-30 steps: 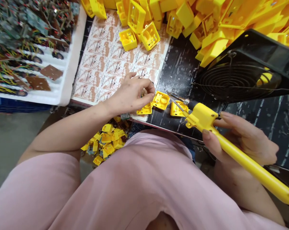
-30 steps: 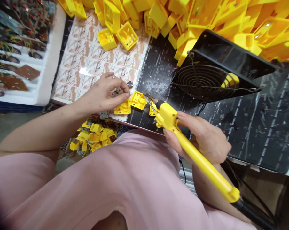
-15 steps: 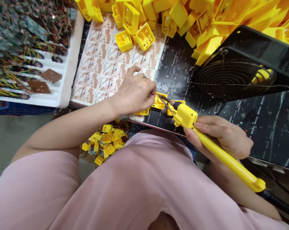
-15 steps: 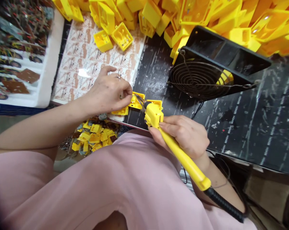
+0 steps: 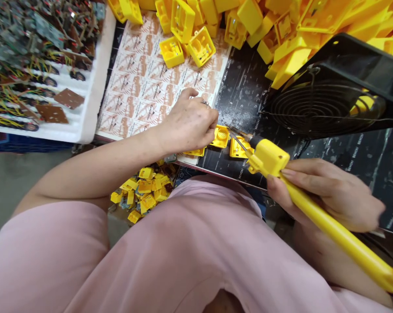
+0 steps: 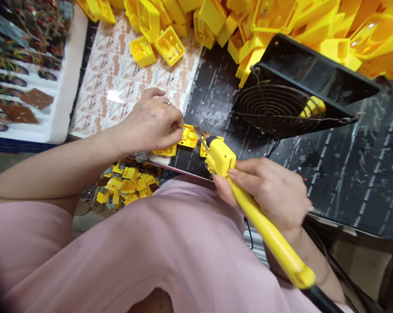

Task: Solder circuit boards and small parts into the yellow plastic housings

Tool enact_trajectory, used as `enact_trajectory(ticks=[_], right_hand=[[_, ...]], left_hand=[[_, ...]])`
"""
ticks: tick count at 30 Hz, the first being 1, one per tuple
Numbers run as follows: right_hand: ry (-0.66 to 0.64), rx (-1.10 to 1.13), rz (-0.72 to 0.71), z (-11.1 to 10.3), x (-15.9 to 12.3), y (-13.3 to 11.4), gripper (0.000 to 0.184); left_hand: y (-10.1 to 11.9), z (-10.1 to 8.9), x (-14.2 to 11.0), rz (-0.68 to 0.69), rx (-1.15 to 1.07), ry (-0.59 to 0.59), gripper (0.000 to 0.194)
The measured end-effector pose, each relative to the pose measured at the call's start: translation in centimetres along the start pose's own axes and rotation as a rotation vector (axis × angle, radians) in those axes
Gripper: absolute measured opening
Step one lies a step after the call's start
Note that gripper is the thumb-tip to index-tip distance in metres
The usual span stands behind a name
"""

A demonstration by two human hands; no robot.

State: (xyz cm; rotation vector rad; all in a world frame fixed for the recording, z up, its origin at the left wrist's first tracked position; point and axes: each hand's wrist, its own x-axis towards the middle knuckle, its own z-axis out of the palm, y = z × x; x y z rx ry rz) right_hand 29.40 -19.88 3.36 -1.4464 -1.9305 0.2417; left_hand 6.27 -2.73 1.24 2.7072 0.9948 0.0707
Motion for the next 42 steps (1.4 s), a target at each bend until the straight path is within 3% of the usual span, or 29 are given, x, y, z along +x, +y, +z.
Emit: enact_trajectory(ticks=[2, 4, 6, 9, 12, 16, 19, 22, 26, 31, 37, 42], right_hand=[[0.104, 0.045, -0.058, 0.5, -0.4, 0.7, 0.017], [0.202, 0.097, -0.062, 0.8, -0.9, 0.9, 0.036], [0.278, 0.111, -0.015, 0.9, -1.3, 0.4, 0.058], [0.344, 0.032, 0.099, 0.6, -1.4, -1.2, 0.064], [0.269, -0.047, 0.092, 0.4, -1.3, -1.7, 0.059], [0.236, -0.126, 0.024, 0.5, -1.4, 0.0, 0.064], [0.199, -0.175, -0.060, 0.8, -1.1, 0.9, 0.053], [0.117, -0.195, -0.155, 1.1, -0.3, 0.7, 0.040], [0.108, -0.201, -0.265, 1.6, 0.7, 0.4, 0.044], [0.110, -0.144, -0.311, 1.7, 1.4, 0.4, 0.050], [0.002, -0.137, -0.292, 1.0, 1.9, -0.3, 0.045], [0.055, -0.044, -0.247, 0.5, 1.5, 0.2, 0.045]], left_hand=[[0.0, -0.1, 0.0, 0.001, 0.010, -0.003, 0.023], [0.0, -0.2, -0.1, -0.001, 0.024, -0.011, 0.023], [0.0, -0.2, -0.1, -0.004, 0.035, -0.011, 0.022], [0.1, 0.0, -0.2, -0.018, 0.043, -0.004, 0.022], [0.1, -0.3, -0.5, -0.028, 0.042, -0.010, 0.023], [-0.5, -1.5, -1.3, -0.076, -0.003, 0.039, 0.028], [-0.8, -1.9, -1.8, -0.103, -0.068, 0.062, 0.031], [-0.5, -1.0, -1.9, -0.078, -0.054, 0.060, 0.029], [0.2, 0.5, -1.7, -0.096, 0.011, 0.100, 0.024], [0.3, 0.7, -1.5, -0.125, -0.002, 0.073, 0.023], [0.5, 0.6, -0.9, -0.099, -0.003, 0.066, 0.023], [0.9, 0.1, -0.4, -0.118, 0.039, 0.007, 0.020]])
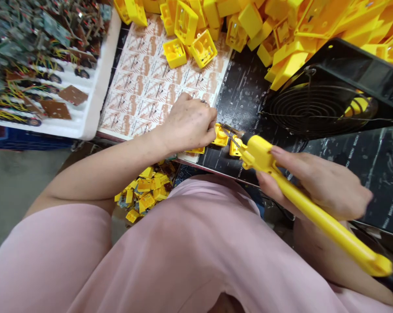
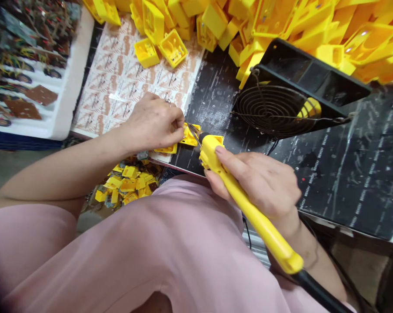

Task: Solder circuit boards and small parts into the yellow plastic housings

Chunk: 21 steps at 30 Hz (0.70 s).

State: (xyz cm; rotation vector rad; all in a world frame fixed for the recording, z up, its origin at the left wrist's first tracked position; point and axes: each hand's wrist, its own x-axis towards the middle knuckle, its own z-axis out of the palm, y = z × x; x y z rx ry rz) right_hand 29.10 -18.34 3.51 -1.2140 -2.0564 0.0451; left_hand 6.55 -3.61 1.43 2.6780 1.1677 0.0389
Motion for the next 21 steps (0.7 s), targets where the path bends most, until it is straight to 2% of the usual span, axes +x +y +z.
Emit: enact_trajectory(ticks=[6, 10, 16, 18, 21], right_hand=[[0.030, -0.086, -0.011, -0.2, -0.5, 0.5, 0.034], [0.018, -0.143, 0.088, -0.4, -0.7, 0.2, 0.039], [0.011, -0.142, 0.028, 0.0, -0.6, 0.2, 0.037], [0.016, -0.141, 0.032, 0.0, -0.5, 0.4, 0.040], [0.034, -0.117, 0.034, 0.1, -0.8, 0.5, 0.054]], left_hand=[[0.2, -0.8, 0.1, -0.005, 0.040, -0.055, 0.023], [0.2, -0.7, 0.1, 0.014, 0.046, -0.037, 0.023], [0.1, -0.5, -0.1, 0.027, 0.057, -0.002, 0.023], [-0.2, -0.7, -0.3, 0.029, 0.039, 0.007, 0.024], [-0.8, -1.2, -0.8, 0.006, -0.005, 0.019, 0.026]])
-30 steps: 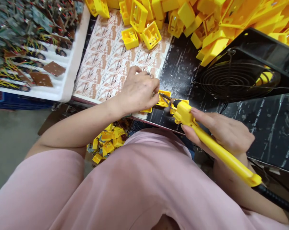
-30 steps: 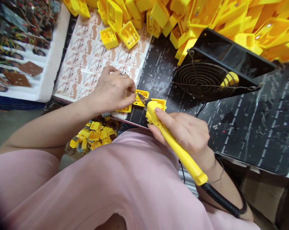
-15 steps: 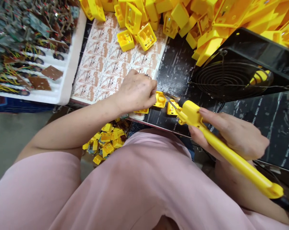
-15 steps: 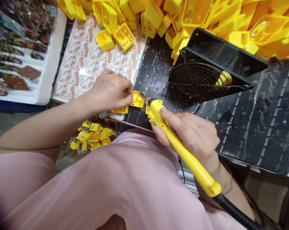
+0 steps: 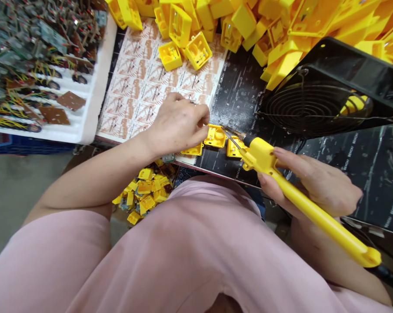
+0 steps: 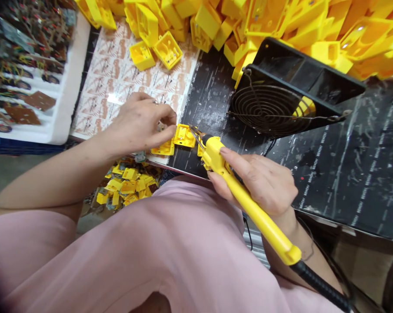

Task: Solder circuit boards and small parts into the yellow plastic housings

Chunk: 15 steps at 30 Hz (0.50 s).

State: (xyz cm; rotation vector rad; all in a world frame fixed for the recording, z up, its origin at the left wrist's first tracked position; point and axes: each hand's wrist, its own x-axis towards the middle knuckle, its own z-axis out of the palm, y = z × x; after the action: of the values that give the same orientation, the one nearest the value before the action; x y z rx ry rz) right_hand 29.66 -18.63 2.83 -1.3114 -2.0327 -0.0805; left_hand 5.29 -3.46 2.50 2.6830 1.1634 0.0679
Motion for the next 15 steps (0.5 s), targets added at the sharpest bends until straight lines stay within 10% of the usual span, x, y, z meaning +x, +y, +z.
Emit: enact_trajectory(ticks=[15], right_hand=[[0.057, 0.089, 0.164, 0.7, -2.2, 0.4, 0.068]], left_hand=[[-0.9, 1.3, -1.3, -0.056, -0.258, 0.080, 0.028]])
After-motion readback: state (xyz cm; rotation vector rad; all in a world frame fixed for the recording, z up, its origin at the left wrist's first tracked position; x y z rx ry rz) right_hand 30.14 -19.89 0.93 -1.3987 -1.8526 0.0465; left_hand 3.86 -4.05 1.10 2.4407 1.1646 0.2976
